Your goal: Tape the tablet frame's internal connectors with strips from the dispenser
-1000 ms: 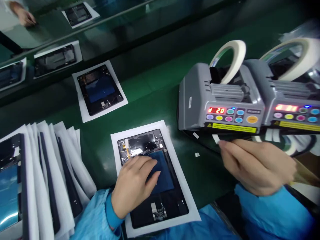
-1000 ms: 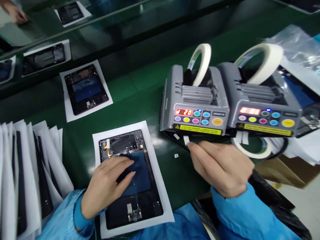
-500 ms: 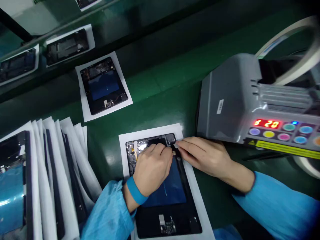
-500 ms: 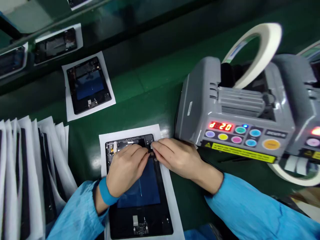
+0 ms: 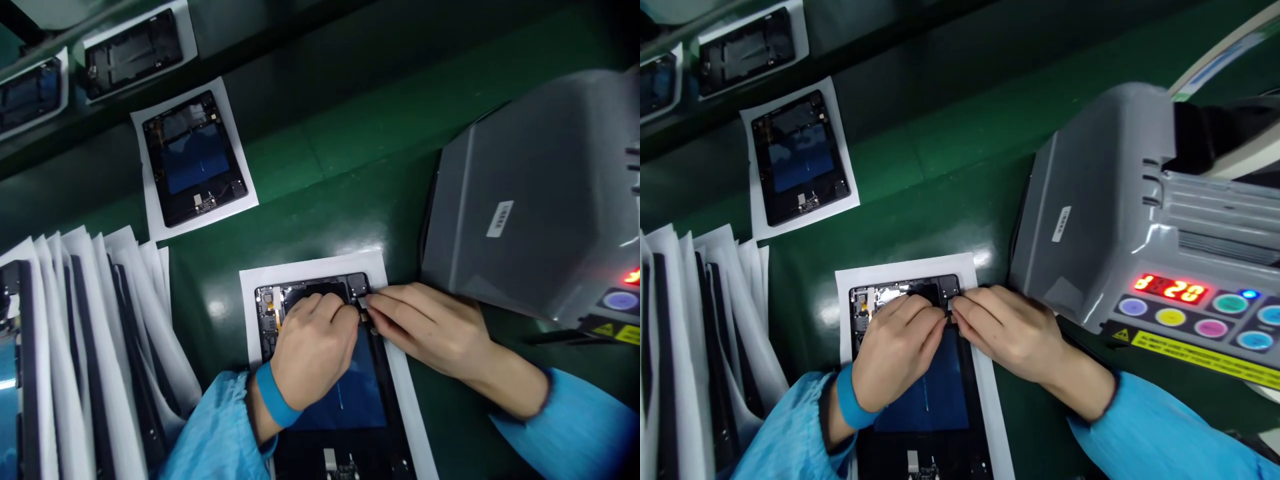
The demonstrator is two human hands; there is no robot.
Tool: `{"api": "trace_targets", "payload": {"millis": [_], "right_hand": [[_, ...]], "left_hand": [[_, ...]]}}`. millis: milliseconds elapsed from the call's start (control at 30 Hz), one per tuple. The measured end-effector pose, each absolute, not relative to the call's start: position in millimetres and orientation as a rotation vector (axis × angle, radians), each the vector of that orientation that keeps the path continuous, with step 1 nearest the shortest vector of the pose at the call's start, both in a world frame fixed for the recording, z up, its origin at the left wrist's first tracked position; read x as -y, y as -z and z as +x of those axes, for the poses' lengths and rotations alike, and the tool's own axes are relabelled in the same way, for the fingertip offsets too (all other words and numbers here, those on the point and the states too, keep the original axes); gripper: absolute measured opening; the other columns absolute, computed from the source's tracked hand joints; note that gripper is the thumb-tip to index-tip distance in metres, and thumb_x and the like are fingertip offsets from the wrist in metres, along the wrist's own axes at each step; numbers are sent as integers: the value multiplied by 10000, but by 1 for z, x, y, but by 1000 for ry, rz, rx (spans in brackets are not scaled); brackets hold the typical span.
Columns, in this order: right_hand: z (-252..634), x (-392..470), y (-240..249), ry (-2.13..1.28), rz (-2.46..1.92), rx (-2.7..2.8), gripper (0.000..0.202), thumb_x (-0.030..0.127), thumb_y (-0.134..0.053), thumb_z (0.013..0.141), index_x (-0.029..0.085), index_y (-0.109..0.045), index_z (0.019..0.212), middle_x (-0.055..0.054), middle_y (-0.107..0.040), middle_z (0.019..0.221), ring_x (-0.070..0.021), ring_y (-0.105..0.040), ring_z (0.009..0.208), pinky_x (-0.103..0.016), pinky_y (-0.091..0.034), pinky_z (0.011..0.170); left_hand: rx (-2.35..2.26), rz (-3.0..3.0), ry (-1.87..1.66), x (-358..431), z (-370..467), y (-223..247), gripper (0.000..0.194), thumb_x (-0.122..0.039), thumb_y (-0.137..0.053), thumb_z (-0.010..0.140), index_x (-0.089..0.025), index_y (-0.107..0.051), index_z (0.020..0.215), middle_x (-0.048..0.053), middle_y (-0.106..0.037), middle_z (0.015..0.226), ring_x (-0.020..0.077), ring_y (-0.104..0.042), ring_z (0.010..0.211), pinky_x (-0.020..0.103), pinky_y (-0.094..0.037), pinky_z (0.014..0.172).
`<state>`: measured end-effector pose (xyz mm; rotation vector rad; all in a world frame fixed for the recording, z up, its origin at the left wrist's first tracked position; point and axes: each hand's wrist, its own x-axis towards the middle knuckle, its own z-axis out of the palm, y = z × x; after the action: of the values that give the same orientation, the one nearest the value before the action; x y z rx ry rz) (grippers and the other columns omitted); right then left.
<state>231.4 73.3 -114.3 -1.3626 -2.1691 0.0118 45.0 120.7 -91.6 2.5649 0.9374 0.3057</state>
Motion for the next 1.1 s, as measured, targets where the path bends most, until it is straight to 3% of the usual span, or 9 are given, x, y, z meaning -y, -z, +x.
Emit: {"api": "trace_targets", "payload": {"millis": [367,900,1100], "right_hand": [[230,-75,112,-6,-1388,2185,127,112,-625,862,141,-620,986,-38,-684,890,-141,-634,743,-266,-525,712],[228,-73,103,27,-1478,2377,146,188,-530,931,150,-670,949,-30,-646,841,-132,-564,715,-278,-410,546],[228,-63,102,109,-1430,2421,221,218,-522,924,151,-662,1080,-50,-653,925,-166,-558,793,-310,-405,617]], "left_hand": [[-932,2576,-285,-121,45,91,226,-168,-443,947,-171,-612,797,30,-571,761,188,-523,699,352,-480,643],[-927,2608,-271,-119,44,94,214,-173,-444,953,-173,-573,783,32,-571,774,185,-551,733,339,-491,690],[-942,2618,-279,-121,46,96,229,-181,-439,962,-166,-590,790,36,-580,787,185,-556,736,336,-495,701]]}}
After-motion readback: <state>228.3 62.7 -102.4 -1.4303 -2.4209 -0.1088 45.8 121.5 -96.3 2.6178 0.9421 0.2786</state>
